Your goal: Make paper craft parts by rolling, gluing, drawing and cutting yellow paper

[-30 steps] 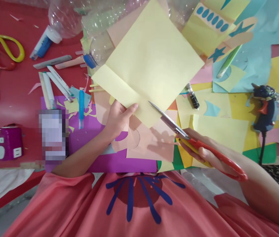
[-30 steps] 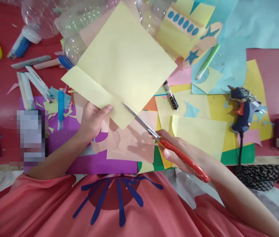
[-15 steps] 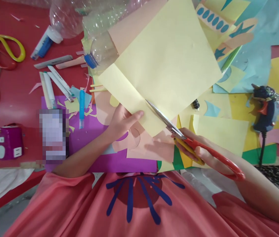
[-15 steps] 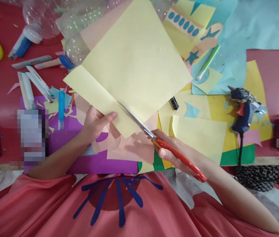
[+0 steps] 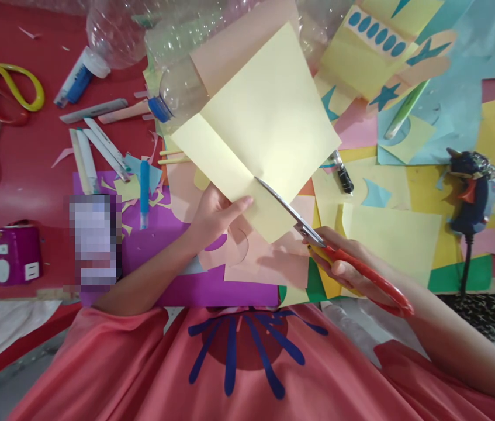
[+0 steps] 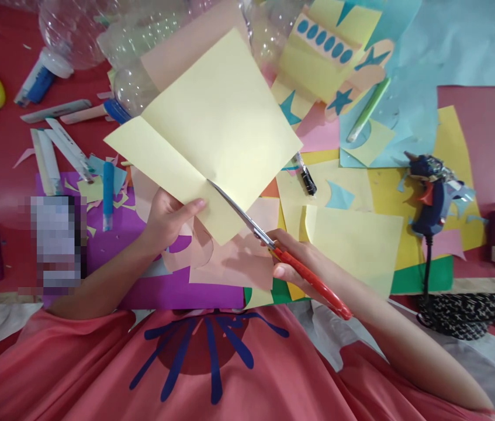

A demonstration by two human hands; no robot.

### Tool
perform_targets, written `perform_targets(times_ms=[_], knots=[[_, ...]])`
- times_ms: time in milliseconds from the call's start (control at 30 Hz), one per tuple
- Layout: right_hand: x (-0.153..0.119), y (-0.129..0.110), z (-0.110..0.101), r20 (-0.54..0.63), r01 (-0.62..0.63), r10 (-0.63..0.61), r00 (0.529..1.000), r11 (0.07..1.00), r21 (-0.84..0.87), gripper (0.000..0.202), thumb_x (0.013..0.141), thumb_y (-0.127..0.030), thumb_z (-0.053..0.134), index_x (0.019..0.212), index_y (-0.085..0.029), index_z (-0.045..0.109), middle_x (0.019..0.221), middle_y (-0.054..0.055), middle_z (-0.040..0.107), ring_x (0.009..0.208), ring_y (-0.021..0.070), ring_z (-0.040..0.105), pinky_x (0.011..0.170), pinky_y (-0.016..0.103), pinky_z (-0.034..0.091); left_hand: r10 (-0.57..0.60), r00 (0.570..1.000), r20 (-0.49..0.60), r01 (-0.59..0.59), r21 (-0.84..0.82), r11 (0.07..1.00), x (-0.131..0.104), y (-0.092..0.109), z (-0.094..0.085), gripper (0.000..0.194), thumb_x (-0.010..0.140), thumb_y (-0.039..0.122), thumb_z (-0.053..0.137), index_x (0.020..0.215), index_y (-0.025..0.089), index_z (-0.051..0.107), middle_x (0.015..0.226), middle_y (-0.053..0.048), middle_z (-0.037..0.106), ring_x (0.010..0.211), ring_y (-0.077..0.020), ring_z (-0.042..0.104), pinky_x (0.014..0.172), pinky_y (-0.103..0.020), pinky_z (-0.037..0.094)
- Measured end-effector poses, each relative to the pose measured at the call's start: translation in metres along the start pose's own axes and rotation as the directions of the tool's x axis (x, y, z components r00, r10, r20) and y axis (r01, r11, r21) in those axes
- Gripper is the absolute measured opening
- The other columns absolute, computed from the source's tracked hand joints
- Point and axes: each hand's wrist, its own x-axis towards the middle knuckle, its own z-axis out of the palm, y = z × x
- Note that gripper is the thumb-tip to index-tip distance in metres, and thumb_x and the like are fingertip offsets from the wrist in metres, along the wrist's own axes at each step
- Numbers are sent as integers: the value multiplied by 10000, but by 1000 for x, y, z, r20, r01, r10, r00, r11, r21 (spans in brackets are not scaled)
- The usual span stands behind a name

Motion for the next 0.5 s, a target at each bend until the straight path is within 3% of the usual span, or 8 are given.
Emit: perform_targets(times_ms=[133, 267, 400, 500], knots=[[-4, 0, -2, -39, 4, -10, 999, 990, -142, 700, 787, -841, 387, 1064, -216, 540, 664, -25, 499, 537, 112, 441, 514, 270, 341, 41, 999, -18, -40, 20, 999, 2, -9, -5, 404, 767, 516, 712, 992, 194, 617, 945, -56, 720, 979, -240, 690, 870, -374, 575], [-8, 2, -6, -27, 38, -45, 999, 975, -219, 677, 818, -826, 340, 1056, -222, 535, 654, -29, 495, 526, 106, 441, 507, 263, 348, 66, 987, -150, -57, 62, 996, 5, -13, -7, 412, 817, 556, 643, 1019, 197, 628, 979, -49, 730, 1041, -238, 685, 936, -370, 553], [-10, 6, -10, 41, 85, -78, 996, 975, -204, 638, 845, -790, 360, 1090, -228, 538, 665, -27, 494, 524, 101, 426, 480, 246, 325, 118, 972, -204, -101, 95, 990, 7, -8, -6, 439, 741, 518, 749, 999, 199, 592, 981, -53, 739, 1004, -216, 701, 884, -334, 581], [-10, 7, -10, 63, 80, -72, 995, 988, -136, 721, 829, -819, 317, 1176, -221, 519, 681, -26, 484, 519, 98, 405, 463, 243, 308, 154, 967, -203, -133, 110, 985, 7, -6, -4, 462, 727, 541, 754, 993, 202, 588, 1001, -64, 738, 1019, -220, 699, 877, -335, 588]])
